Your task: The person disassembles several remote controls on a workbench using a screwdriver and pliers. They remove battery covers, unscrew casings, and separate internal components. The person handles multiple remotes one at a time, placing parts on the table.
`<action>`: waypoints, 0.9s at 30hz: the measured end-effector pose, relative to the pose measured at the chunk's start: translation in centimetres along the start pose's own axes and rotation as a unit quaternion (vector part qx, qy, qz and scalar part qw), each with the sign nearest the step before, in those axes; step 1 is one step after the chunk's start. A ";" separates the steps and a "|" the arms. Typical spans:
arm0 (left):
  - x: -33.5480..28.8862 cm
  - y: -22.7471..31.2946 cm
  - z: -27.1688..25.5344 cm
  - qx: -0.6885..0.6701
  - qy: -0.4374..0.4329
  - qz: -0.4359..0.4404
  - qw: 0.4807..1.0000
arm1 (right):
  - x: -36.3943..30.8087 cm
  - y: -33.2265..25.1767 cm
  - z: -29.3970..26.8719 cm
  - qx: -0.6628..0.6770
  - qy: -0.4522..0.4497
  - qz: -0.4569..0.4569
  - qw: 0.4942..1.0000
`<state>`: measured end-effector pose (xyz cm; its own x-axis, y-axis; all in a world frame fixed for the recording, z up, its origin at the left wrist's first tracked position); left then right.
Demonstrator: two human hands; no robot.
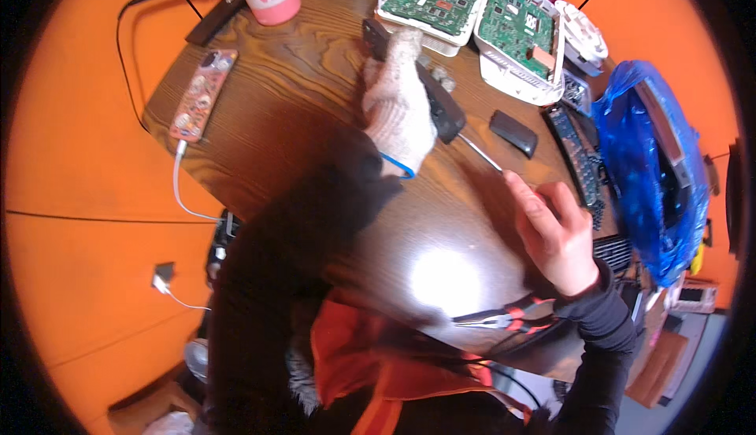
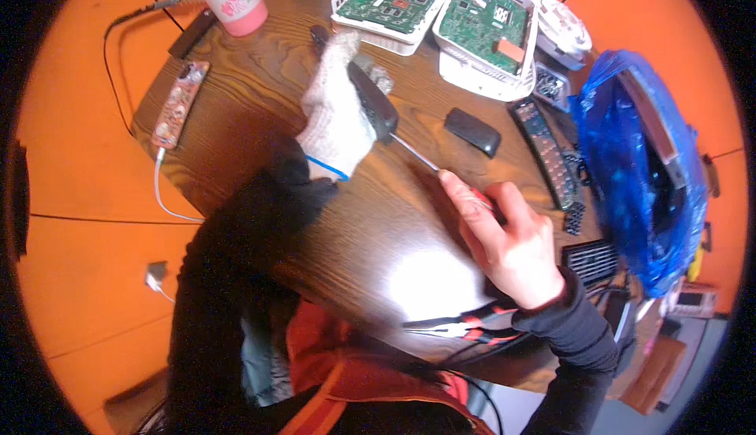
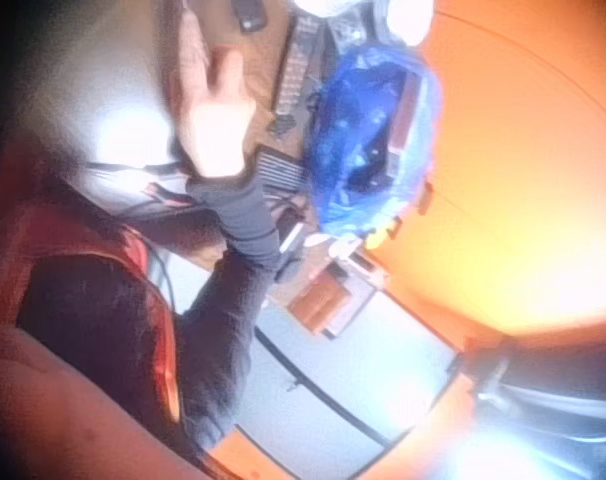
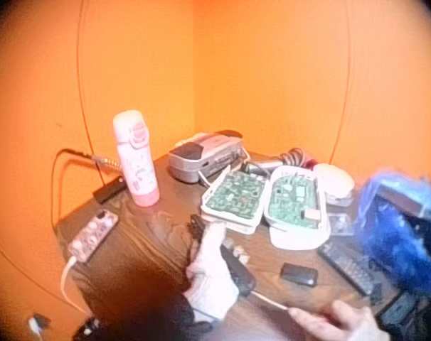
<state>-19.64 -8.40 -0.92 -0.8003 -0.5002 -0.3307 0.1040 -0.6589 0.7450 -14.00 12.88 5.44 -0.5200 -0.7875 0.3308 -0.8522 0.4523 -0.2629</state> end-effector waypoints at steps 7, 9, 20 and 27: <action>0.1 0.6 0.3 0.020 0.021 -0.013 1.000 | -0.6 -1.4 1.6 -0.054 0.048 -0.017 0.997; 0.1 0.5 0.3 0.043 0.014 -0.022 0.999 | -0.6 -1.1 1.9 -0.032 0.056 -0.011 0.998; 0.4 -0.6 -0.5 0.115 0.042 -0.025 0.992 | -0.5 0.0 2.4 0.255 0.069 0.106 0.959; 0.7 -0.3 -0.8 0.058 -0.007 -0.004 0.998 | -0.4 0.0 1.8 0.062 0.058 0.028 0.996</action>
<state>-19.80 -8.98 -1.87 -0.8090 -0.4870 -0.3291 0.0296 -0.5929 0.8047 -13.69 12.44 3.67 -0.5756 -0.7056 0.4133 -0.8120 0.4331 -0.3913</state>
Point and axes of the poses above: each hand's wrist, its own x-axis towards the middle knuckle, its own z-axis out of the palm, y = z × x, the point moved 3 cm from there along x, towards the middle knuckle, and after that the axes turned 12 degrees about x, right-handed, at the moved point
